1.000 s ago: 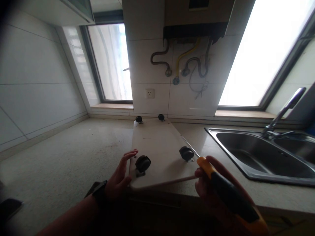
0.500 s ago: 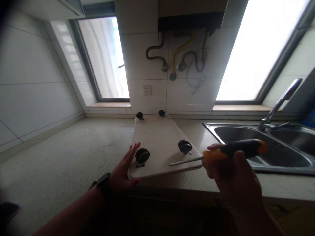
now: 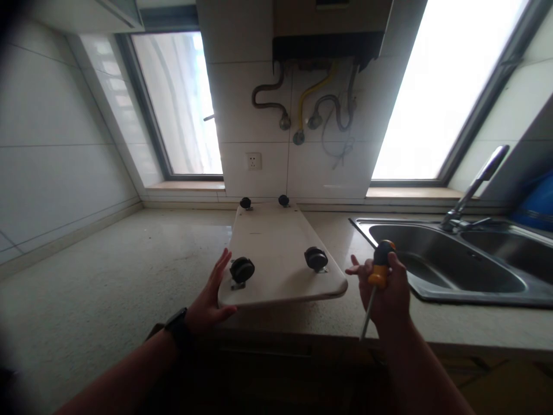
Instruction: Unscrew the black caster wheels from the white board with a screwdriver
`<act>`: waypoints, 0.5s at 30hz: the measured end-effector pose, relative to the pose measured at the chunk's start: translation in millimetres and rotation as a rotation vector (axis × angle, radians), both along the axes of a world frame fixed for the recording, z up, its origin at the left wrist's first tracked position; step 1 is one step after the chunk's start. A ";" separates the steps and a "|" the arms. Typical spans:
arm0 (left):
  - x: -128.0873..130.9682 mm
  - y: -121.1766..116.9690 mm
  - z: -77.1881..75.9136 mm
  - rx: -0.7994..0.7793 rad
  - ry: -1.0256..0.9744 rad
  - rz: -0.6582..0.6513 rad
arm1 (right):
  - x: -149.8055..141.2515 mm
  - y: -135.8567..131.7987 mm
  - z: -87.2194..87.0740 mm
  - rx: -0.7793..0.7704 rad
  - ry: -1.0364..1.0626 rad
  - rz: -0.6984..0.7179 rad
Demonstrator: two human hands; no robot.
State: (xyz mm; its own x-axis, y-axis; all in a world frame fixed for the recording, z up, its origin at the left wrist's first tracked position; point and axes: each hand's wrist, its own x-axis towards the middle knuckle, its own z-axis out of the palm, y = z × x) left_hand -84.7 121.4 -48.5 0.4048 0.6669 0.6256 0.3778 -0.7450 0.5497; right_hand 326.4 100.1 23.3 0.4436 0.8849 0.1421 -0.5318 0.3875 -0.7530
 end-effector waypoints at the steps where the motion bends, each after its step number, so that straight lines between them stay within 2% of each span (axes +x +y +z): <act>1: 0.3 0.1 -3.9 -0.029 -0.015 -0.016 | -3.2 0.1 -5.1 -0.028 0.007 0.057; 3: 0.7 0.9 -9.7 -0.061 -0.025 -0.035 | -11.1 -2.6 -11.4 -0.063 0.030 0.167; 5: 1.1 1.6 -12.5 -0.064 -0.028 -0.037 | -17.6 -6.8 -14.0 -0.038 0.047 0.207; 10: 3.7 1.1 -12.5 -0.063 -0.050 -0.040 | -18.4 -17.8 -17.0 0.002 0.094 0.203; 15: 8.5 -2.2 -9.0 -0.081 -0.034 -0.100 | -10.7 -39.5 -18.3 0.004 0.104 0.120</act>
